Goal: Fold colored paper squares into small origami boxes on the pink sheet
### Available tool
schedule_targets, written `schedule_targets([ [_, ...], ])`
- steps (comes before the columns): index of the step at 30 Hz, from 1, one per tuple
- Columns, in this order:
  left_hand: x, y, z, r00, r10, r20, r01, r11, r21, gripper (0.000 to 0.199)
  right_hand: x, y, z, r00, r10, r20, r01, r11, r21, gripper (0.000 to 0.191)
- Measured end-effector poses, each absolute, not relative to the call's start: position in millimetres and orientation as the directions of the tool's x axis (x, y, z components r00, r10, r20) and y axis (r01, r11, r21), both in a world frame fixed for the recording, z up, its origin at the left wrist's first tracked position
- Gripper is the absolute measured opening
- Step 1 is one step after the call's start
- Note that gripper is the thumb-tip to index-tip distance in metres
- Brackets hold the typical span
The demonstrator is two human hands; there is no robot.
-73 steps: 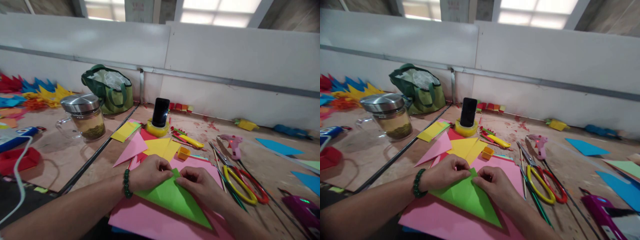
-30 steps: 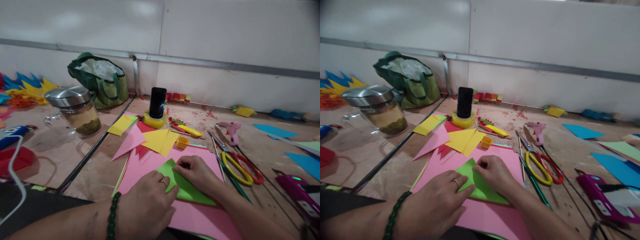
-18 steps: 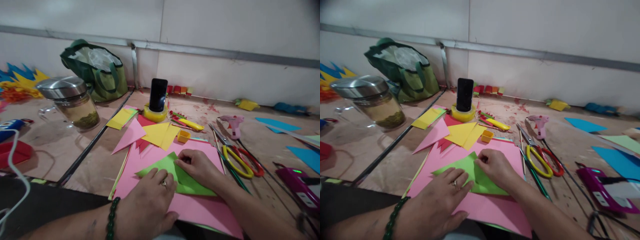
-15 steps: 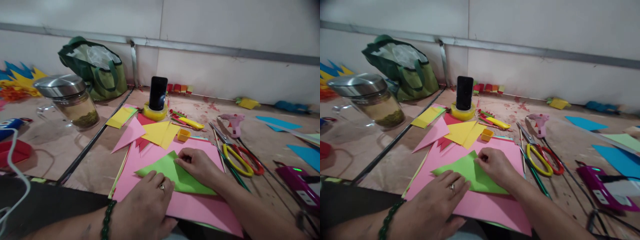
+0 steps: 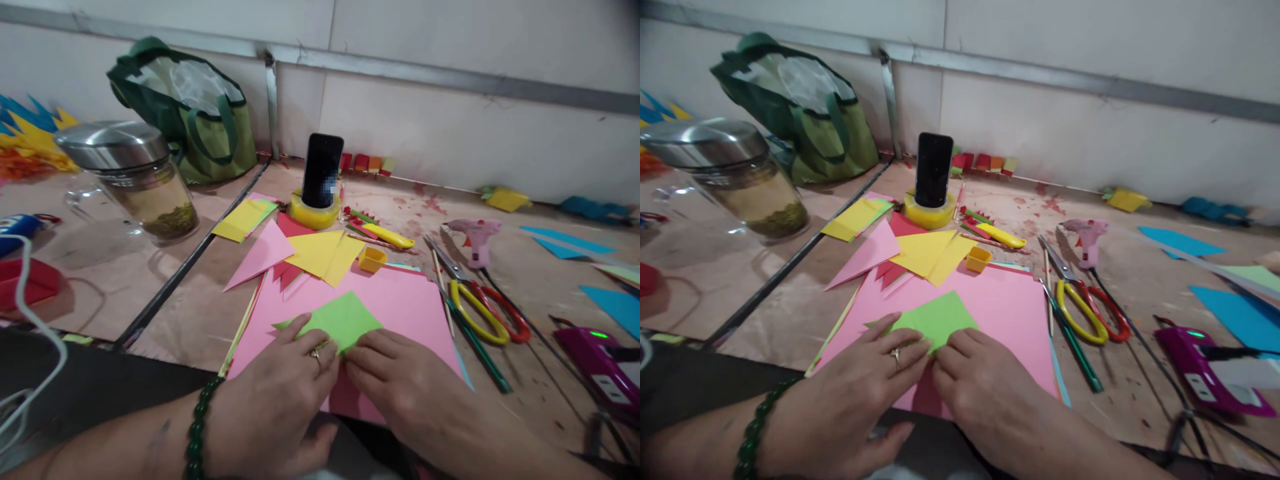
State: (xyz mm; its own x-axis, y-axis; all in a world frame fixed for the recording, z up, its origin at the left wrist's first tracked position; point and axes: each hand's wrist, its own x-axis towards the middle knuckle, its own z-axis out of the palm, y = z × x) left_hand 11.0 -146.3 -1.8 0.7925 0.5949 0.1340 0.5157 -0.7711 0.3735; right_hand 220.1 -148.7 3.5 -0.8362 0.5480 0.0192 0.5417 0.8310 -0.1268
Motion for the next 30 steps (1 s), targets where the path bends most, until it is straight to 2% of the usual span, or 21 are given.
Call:
schedule_targets([
  [3, 8.4, -147.1, -4.2, 0.808, 0.568, 0.155, 0.506, -0.804, 0.312, 0.047, 223.1, -150.1, -2.4, -0.854, 0.518, 0.041, 0.515, 0.855, -0.066, 0.014],
  [7, 5.9, -146.4, -10.5, 0.833, 0.509, 0.218, 0.482, -0.860, 0.166, 0.050, 224.7, -154.1, 1.0, -0.883, 0.457, 0.102, 0.459, 0.888, -0.006, 0.022],
  [10, 4.5, -143.8, -11.8, 0.847, 0.474, 0.240, 0.458, -0.881, 0.123, 0.048, 227.9, -158.2, 5.9, -0.874, 0.466, 0.136, 0.472, 0.882, 0.010, 0.028],
  [16, -10.1, -142.7, -12.0, 0.818, 0.514, 0.258, 0.488, -0.858, 0.161, 0.044, 246.8, -169.6, 9.6, -0.832, 0.514, 0.208, 0.533, 0.845, 0.042, 0.045],
  [21, -35.2, -148.8, -14.9, 0.737, 0.620, 0.270, 0.589, -0.784, 0.195, 0.043, 276.8, -181.5, 3.6, -0.817, 0.531, 0.224, 0.558, 0.826, 0.076, 0.041],
  [25, -49.0, -154.5, -14.2, 0.694, 0.679, 0.238, 0.654, -0.733, 0.187, 0.041, 300.1, -189.8, -4.5, -0.804, 0.541, 0.247, 0.568, 0.821, 0.048, 0.037],
  [30, -54.2, -156.5, -14.9, 0.665, 0.707, 0.241, 0.675, -0.707, 0.212, 0.039, 315.7, -199.1, -10.3, -0.746, 0.620, 0.244, 0.627, 0.777, -0.055, 0.037],
])
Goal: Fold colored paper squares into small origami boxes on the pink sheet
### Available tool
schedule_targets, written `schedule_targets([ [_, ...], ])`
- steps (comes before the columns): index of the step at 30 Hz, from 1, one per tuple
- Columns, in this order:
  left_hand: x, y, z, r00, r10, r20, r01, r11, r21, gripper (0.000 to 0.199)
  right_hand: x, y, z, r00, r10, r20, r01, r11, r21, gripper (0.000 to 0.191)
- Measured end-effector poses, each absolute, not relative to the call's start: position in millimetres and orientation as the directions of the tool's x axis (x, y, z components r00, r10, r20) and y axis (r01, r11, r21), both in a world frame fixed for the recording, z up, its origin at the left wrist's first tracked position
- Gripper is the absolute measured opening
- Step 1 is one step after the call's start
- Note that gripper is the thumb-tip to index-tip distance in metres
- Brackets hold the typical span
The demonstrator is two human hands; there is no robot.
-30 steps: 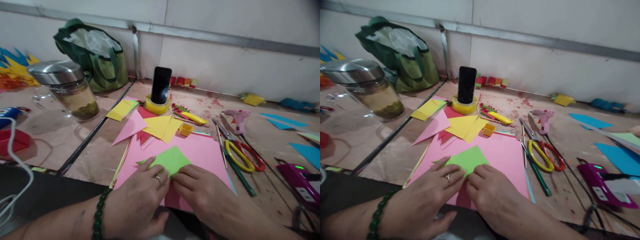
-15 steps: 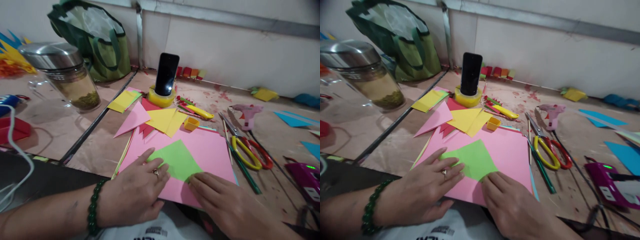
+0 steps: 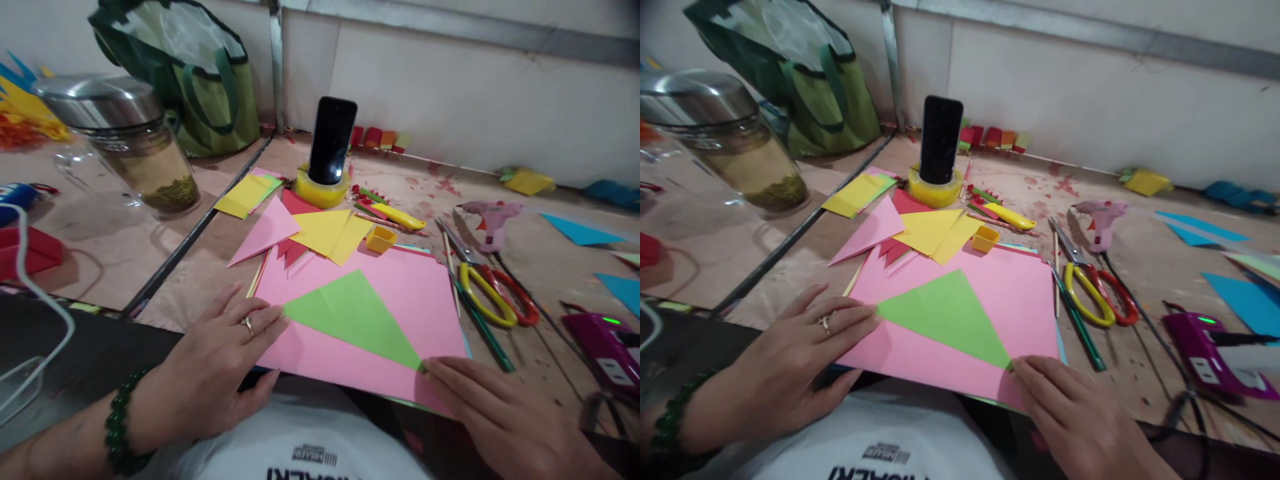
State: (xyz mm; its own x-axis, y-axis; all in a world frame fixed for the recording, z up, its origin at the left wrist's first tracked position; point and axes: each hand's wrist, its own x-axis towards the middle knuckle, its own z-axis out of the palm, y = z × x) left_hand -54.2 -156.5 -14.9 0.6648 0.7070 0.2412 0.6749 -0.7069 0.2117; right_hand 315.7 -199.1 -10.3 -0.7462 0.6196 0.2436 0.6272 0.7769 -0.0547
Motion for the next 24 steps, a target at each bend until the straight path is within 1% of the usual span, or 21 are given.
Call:
schedule_targets([
  [2, -55.6, -156.3, -15.6, 0.665, 0.715, 0.215, 0.685, -0.699, 0.206, 0.039, 319.9, -202.5, -11.2, -0.741, 0.628, 0.240, 0.633, 0.771, -0.064, 0.037],
  [7, -60.8, -159.3, -18.8, 0.680, 0.707, 0.191, 0.691, -0.706, 0.154, 0.047, 330.3, -209.6, -16.2, -0.740, 0.638, 0.215, 0.659, 0.751, 0.039, 0.038],
  [9, -62.8, -161.8, -21.0, 0.686, 0.701, 0.193, 0.689, -0.712, 0.134, 0.050, 331.9, -210.8, -19.1, -0.746, 0.638, 0.191, 0.656, 0.753, 0.046, 0.038],
  [11, -64.1, -164.0, -22.2, 0.686, 0.699, 0.202, 0.691, -0.713, 0.119, 0.052, 330.2, -210.3, -20.7, -0.733, 0.647, 0.211, 0.668, 0.743, 0.043, 0.037],
  [13, -64.1, -164.5, -20.9, 0.688, 0.693, 0.216, 0.687, -0.718, 0.114, 0.054, 325.3, -207.5, -19.2, -0.714, 0.655, 0.247, 0.681, 0.732, 0.028, 0.037],
  [15, -63.1, -162.3, -16.7, 0.687, 0.690, 0.226, 0.680, -0.721, 0.134, 0.052, 318.6, -202.8, -13.5, -0.697, 0.665, 0.268, 0.688, 0.726, -0.014, 0.038],
  [18, -59.5, -154.1, -7.9, 0.671, 0.705, 0.230, 0.676, -0.709, 0.202, 0.037, 306.8, -193.7, 1.1, -0.666, 0.688, 0.287, 0.704, 0.707, -0.062, 0.040],
  [20, -54.4, -148.4, -4.6, 0.645, 0.717, 0.264, 0.681, -0.696, 0.227, 0.030, 296.5, -187.7, 10.6, -0.620, 0.714, 0.327, 0.738, 0.672, -0.068, 0.036],
  [22, -45.4, -145.4, -5.7, 0.636, 0.705, 0.315, 0.673, -0.706, 0.220, 0.033, 282.1, -182.4, 15.3, -0.568, 0.746, 0.347, 0.770, 0.631, -0.094, 0.031],
  [24, -32.6, -145.9, -10.9, 0.678, 0.659, 0.324, 0.628, -0.749, 0.211, 0.046, 263.7, -177.5, 13.0, -0.572, 0.752, 0.328, 0.763, 0.634, -0.123, 0.031],
])
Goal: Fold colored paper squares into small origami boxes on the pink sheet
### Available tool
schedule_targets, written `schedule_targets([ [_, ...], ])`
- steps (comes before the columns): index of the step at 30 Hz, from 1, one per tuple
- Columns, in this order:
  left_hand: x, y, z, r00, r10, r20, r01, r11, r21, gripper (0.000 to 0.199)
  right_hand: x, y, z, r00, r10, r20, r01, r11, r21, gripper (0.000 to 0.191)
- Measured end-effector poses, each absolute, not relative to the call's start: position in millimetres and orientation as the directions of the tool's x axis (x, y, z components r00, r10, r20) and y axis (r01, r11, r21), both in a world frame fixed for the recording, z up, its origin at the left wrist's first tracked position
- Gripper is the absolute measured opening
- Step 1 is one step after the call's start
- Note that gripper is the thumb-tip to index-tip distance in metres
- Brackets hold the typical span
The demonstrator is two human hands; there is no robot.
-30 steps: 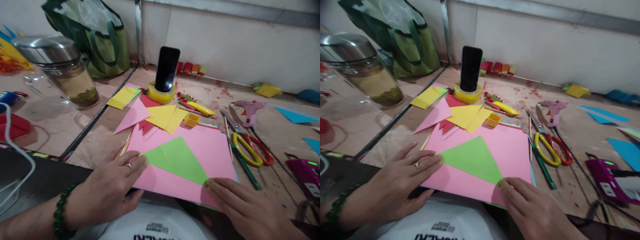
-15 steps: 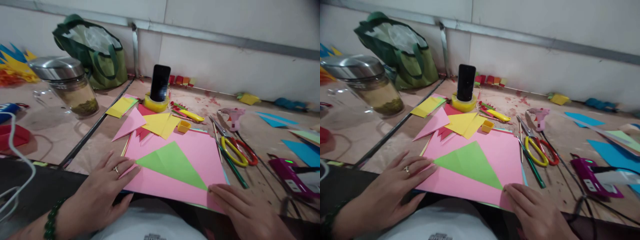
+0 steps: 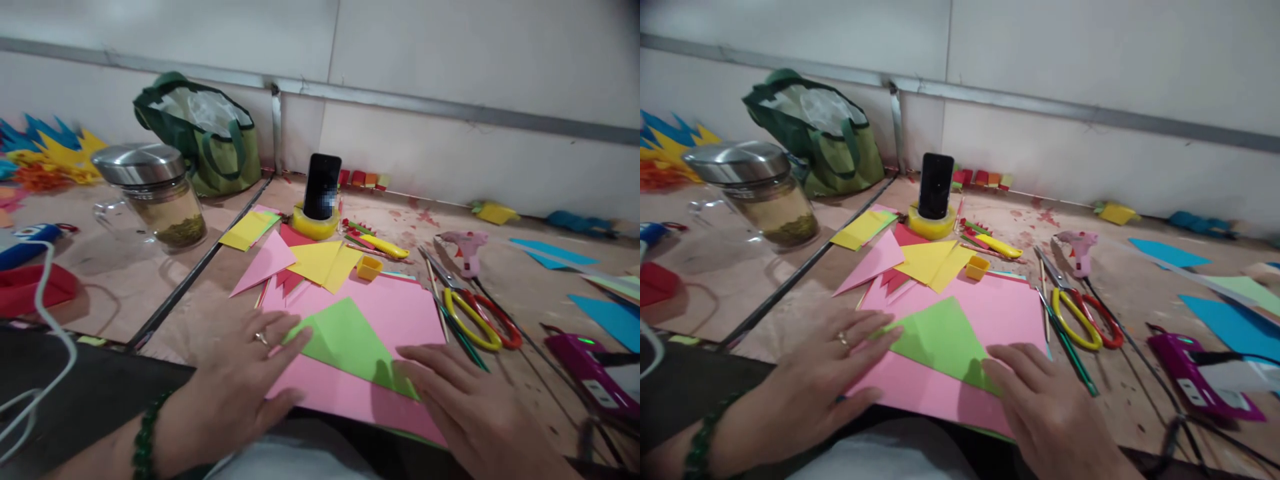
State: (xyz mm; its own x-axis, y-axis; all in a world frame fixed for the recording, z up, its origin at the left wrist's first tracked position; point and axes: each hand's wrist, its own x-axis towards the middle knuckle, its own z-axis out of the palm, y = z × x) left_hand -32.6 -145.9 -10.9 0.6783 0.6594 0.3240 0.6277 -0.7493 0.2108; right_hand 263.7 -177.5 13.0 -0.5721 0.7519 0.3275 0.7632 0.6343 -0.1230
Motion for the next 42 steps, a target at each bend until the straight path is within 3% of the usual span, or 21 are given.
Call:
schedule_targets([
  [3, -15.5, -150.1, -20.3, 0.736, 0.637, 0.230, 0.585, -0.769, 0.258, 0.052, 238.1, -171.2, -1.0, -0.673, 0.663, 0.328, 0.664, 0.737, -0.126, 0.036],
  [7, -23.2, -152.7, -22.8, 0.709, 0.682, 0.179, 0.634, -0.727, 0.262, 0.048, 235.7, -168.5, -13.2, -0.698, 0.647, 0.306, 0.616, 0.761, -0.203, 0.038],
  [11, -51.8, -148.1, -18.0, 0.643, 0.740, 0.196, 0.701, -0.672, 0.239, 0.036, 259.5, -170.4, -5.5, -0.609, 0.764, 0.213, 0.711, 0.645, -0.281, 0.038],
  [13, -54.8, -143.7, -17.6, 0.566, 0.785, 0.252, 0.740, -0.619, 0.264, 0.027, 266.0, -169.0, -3.0, -0.530, 0.818, 0.222, 0.776, 0.574, -0.260, 0.029],
  [15, -46.3, -138.8, -18.9, 0.487, 0.829, 0.276, 0.775, -0.556, 0.302, 0.031, 265.1, -165.0, -4.8, -0.442, 0.861, 0.252, 0.844, 0.494, -0.208, 0.020],
  [18, -25.0, -132.4, -22.4, 0.442, 0.869, 0.223, 0.805, -0.494, 0.330, 0.058, 255.5, -157.5, -12.0, -0.378, 0.883, 0.279, 0.885, 0.433, -0.171, 0.052],
  [21, -13.5, -128.7, -25.6, 0.440, 0.882, 0.170, 0.799, -0.471, 0.375, 0.065, 247.8, -153.6, -17.2, -0.348, 0.899, 0.267, 0.880, 0.411, -0.237, 0.067],
  [25, -15.6, -128.7, -24.9, 0.458, 0.877, 0.143, 0.738, -0.465, 0.489, 0.058, 246.6, -153.4, -17.9, -0.285, 0.946, 0.154, 0.869, 0.323, -0.375, 0.075],
  [28, -17.3, -133.7, -18.5, 0.497, 0.844, 0.201, 0.672, -0.520, 0.527, 0.041, 247.7, -153.3, -16.8, -0.281, 0.935, 0.215, 0.847, 0.347, -0.404, 0.075],
  [30, -17.1, -139.4, -11.6, 0.514, 0.795, 0.322, 0.655, -0.606, 0.452, 0.036, 247.0, -153.3, -14.4, -0.301, 0.898, 0.321, 0.826, 0.413, -0.382, 0.076],
  [33, -16.9, -149.4, 0.0, 0.572, 0.641, 0.512, 0.633, -0.742, 0.221, 0.041, 243.4, -154.4, -6.8, -0.325, 0.825, 0.462, 0.798, 0.502, -0.334, 0.075],
  [36, -16.6, -158.7, 7.3, 0.695, 0.533, 0.482, 0.586, -0.809, 0.048, 0.036, 239.0, -156.3, 3.9, -0.349, 0.763, 0.544, 0.762, 0.569, -0.309, 0.069],
  [40, -14.5, -166.3, 4.1, 0.739, 0.480, 0.473, 0.549, -0.836, -0.008, 0.033, 238.5, -159.4, 14.4, -0.489, 0.712, 0.504, 0.690, 0.670, -0.276, 0.018],
  [42, -14.5, -167.2, -0.3, 0.744, 0.465, 0.480, 0.523, -0.852, 0.015, 0.031, 241.8, -162.8, 14.1, -0.532, 0.679, 0.505, 0.663, 0.706, -0.251, 0.007],
])
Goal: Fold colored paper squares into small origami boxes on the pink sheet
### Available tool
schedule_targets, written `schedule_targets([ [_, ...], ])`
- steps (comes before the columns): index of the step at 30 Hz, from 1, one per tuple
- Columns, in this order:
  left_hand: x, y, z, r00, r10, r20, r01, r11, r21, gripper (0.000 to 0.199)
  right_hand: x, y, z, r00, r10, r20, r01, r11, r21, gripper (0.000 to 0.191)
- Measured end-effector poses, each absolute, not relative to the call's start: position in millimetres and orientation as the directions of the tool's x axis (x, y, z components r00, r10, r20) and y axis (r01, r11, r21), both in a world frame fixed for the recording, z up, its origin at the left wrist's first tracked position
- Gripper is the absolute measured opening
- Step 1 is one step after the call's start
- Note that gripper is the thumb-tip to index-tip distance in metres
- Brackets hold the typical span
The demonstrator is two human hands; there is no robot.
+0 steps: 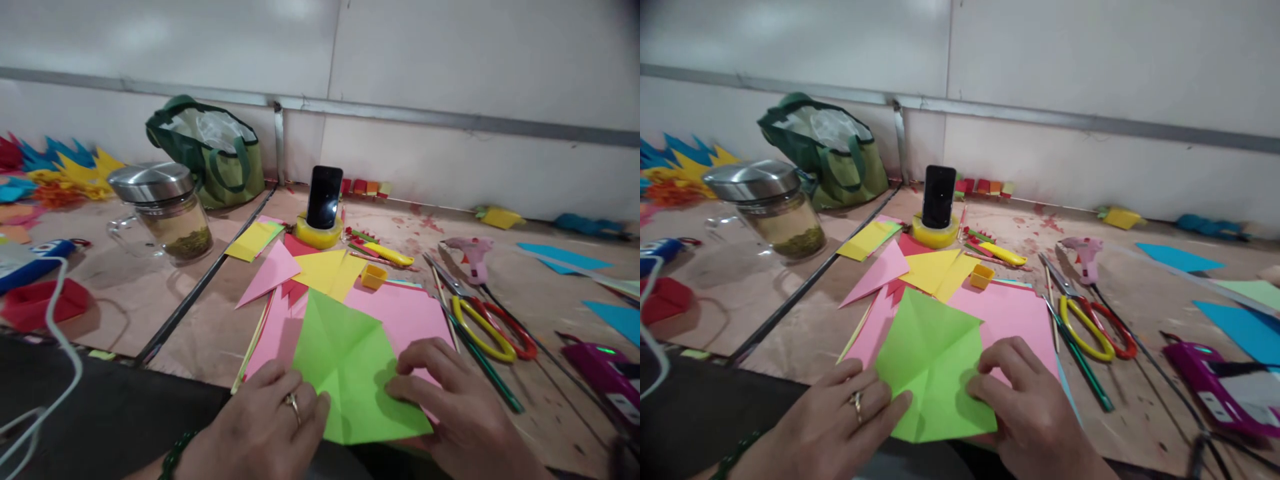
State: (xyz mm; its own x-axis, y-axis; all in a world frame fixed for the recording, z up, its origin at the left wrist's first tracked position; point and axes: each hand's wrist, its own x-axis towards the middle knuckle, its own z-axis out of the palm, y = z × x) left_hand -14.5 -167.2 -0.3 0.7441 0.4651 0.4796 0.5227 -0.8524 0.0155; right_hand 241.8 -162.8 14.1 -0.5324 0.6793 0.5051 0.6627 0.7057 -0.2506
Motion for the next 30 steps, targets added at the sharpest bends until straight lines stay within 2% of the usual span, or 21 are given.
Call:
schedule_targets([
  [3, -19.2, -165.1, -5.5, 0.765, 0.494, 0.414, 0.494, -0.862, 0.116, 0.024, 249.6, -170.7, 5.7, -0.587, 0.622, 0.519, 0.626, 0.755, -0.196, 0.015],
  [5, -24.4, -161.7, -7.4, 0.763, 0.524, 0.378, 0.491, -0.851, 0.187, 0.027, 254.1, -176.5, -2.8, -0.619, 0.616, 0.487, 0.601, 0.771, -0.211, 0.017],
  [11, -32.7, -149.4, -7.0, 0.748, 0.642, 0.170, 0.483, -0.702, 0.524, 0.042, 260.2, -190.8, -19.1, -0.533, 0.763, 0.366, 0.623, 0.647, -0.440, 0.026],
  [14, -29.8, -140.8, -7.8, 0.721, 0.686, 0.102, 0.470, -0.592, 0.655, 0.030, 260.2, -195.3, -20.0, -0.425, 0.858, 0.289, 0.667, 0.512, -0.541, 0.026],
  [16, -25.4, -133.0, -10.2, 0.667, 0.743, 0.048, 0.498, -0.493, 0.714, 0.021, 258.4, -194.8, -20.4, -0.312, 0.931, 0.189, 0.688, 0.358, -0.631, 0.025],
  [18, -19.5, -124.0, -12.7, 0.577, 0.817, -0.021, 0.561, -0.378, 0.736, 0.013, 256.1, -190.1, -21.0, -0.170, 0.983, 0.076, 0.709, 0.175, -0.683, 0.027],
  [20, -13.1, -115.0, -13.5, 0.493, 0.867, -0.076, 0.630, -0.295, 0.718, 0.019, 255.3, -181.4, -20.5, -0.051, 0.999, 0.005, 0.717, 0.040, -0.695, 0.033],
  [22, -7.4, -107.3, -11.7, 0.440, 0.890, -0.124, 0.686, -0.244, 0.686, 0.026, 257.5, -170.1, -17.2, -0.006, 0.998, -0.058, 0.740, -0.035, -0.672, 0.039],
  [27, 0.7, -98.0, -2.3, 0.416, 0.883, -0.217, 0.753, -0.201, 0.627, 0.029, 270.2, -140.3, 2.2, -0.093, 0.963, -0.254, 0.870, -0.045, -0.491, 0.049],
  [30, 3.1, -96.7, -0.8, 0.399, 0.894, -0.204, 0.783, -0.216, 0.583, 0.022, 270.4, -123.6, 14.4, -0.167, 0.970, -0.174, 0.884, 0.069, -0.463, 0.058],
])
